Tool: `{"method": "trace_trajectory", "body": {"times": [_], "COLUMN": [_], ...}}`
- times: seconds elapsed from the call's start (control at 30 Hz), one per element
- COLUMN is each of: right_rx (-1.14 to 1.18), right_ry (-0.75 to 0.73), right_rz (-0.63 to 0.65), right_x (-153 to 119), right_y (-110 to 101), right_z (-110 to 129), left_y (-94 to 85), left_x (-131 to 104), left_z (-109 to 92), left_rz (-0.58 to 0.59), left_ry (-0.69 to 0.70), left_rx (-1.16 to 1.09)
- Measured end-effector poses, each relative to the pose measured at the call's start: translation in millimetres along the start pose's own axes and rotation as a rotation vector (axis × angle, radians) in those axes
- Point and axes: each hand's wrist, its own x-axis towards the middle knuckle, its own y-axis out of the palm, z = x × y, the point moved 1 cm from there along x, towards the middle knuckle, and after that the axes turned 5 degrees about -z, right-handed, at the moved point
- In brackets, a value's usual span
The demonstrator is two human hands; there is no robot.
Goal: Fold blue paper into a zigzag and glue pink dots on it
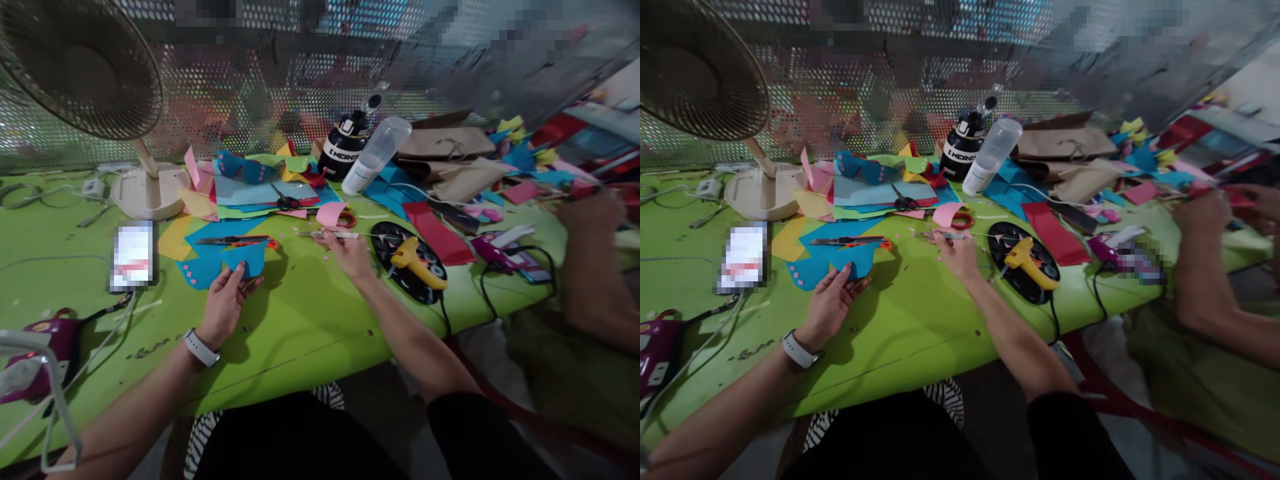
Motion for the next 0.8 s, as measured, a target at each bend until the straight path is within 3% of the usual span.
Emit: {"method": "trace_trajectory", "body": {"times": [0.33,0.8], "right_rx": [0.378,0.473], "right_ry": [0.309,0.411], "right_rz": [-0.137,-0.193], "right_x": [5.9,7.7], "right_y": [14.4,18.2], "right_z": [-19.9,-26.0], "left_y": [-1.0,-1.7], "left_x": [1.0,1.2], "left_z": [0.1,0.8], "left_rz": [-0.015,-0.011], "left_ry": [-0.02,-0.02], "left_rx": [-0.004,-0.011]}}
